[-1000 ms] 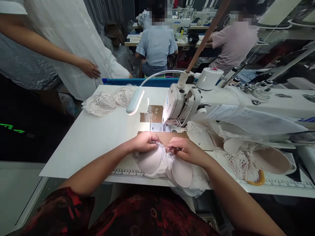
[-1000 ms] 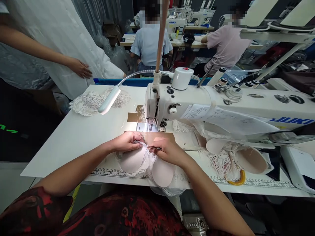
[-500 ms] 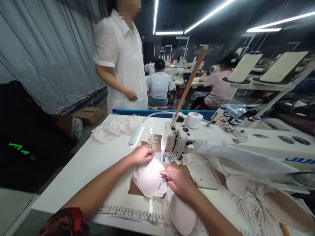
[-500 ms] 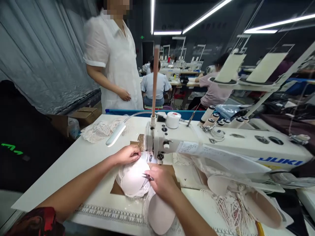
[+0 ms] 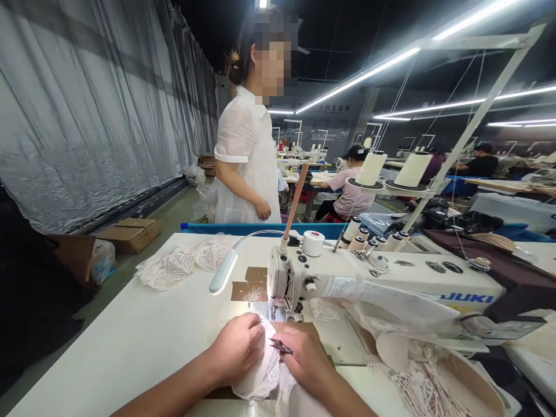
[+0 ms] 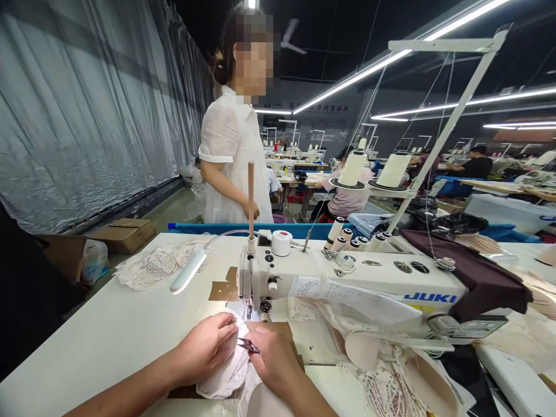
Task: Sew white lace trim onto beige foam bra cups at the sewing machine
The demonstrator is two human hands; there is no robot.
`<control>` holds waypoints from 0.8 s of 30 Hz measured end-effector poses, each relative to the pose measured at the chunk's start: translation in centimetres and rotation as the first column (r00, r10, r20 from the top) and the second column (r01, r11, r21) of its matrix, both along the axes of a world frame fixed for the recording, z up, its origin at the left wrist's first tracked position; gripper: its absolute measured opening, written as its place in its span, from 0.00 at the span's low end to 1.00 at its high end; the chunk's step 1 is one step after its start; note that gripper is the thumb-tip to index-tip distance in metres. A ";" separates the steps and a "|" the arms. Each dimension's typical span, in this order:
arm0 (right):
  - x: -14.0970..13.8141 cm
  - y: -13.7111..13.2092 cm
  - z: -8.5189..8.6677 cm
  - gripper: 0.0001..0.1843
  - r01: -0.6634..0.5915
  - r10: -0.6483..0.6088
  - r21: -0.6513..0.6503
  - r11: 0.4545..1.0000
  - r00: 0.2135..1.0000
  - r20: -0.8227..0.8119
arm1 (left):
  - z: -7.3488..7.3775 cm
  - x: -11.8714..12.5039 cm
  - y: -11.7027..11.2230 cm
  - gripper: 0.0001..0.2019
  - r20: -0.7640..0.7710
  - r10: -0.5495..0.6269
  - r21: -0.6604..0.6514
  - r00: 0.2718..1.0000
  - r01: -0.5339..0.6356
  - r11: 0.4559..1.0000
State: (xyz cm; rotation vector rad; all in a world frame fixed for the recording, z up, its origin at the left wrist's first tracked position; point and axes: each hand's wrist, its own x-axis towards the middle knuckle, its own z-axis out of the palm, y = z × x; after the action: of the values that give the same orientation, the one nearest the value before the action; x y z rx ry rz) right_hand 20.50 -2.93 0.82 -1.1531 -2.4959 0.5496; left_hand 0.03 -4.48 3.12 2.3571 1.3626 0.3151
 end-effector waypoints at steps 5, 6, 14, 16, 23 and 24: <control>0.1 0.1 -0.7 0.11 0.030 -0.031 0.031 0.999 0.999 0.026 | 0.3 -0.6 1.5 0.13 -0.068 -0.097 0.093 0.993 0.103 0.990; 0.1 0.1 -0.7 0.10 0.031 -0.032 0.036 0.999 0.999 0.038 | 0.4 -0.7 1.8 0.13 -0.078 -0.118 0.096 0.990 0.125 0.987; 0.0 0.0 0.0 0.06 0.053 -0.053 0.002 0.999 0.998 0.035 | -0.1 -1.0 2.9 0.19 -0.067 -0.207 0.130 0.976 0.214 0.968; 0.0 0.0 0.0 0.07 0.057 -0.056 -0.019 0.998 0.998 0.037 | -0.2 -1.0 3.0 0.21 -0.051 -0.217 0.151 0.975 0.222 0.963; 0.0 0.1 -0.1 0.07 0.072 -0.071 -0.010 0.997 0.994 0.081 | -0.3 -0.6 3.0 0.22 -0.047 -0.216 0.170 0.975 0.221 0.960; 0.0 0.1 -0.2 0.08 0.070 -0.070 -0.006 0.997 0.994 0.084 | -0.4 -0.6 3.0 0.23 -0.050 -0.211 0.174 0.976 0.217 0.961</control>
State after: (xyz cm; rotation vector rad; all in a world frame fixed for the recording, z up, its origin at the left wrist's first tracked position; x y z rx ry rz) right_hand 20.53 -2.82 0.63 -1.2873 -2.5142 0.5038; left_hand -0.59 -1.52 2.73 2.6398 1.1186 0.3521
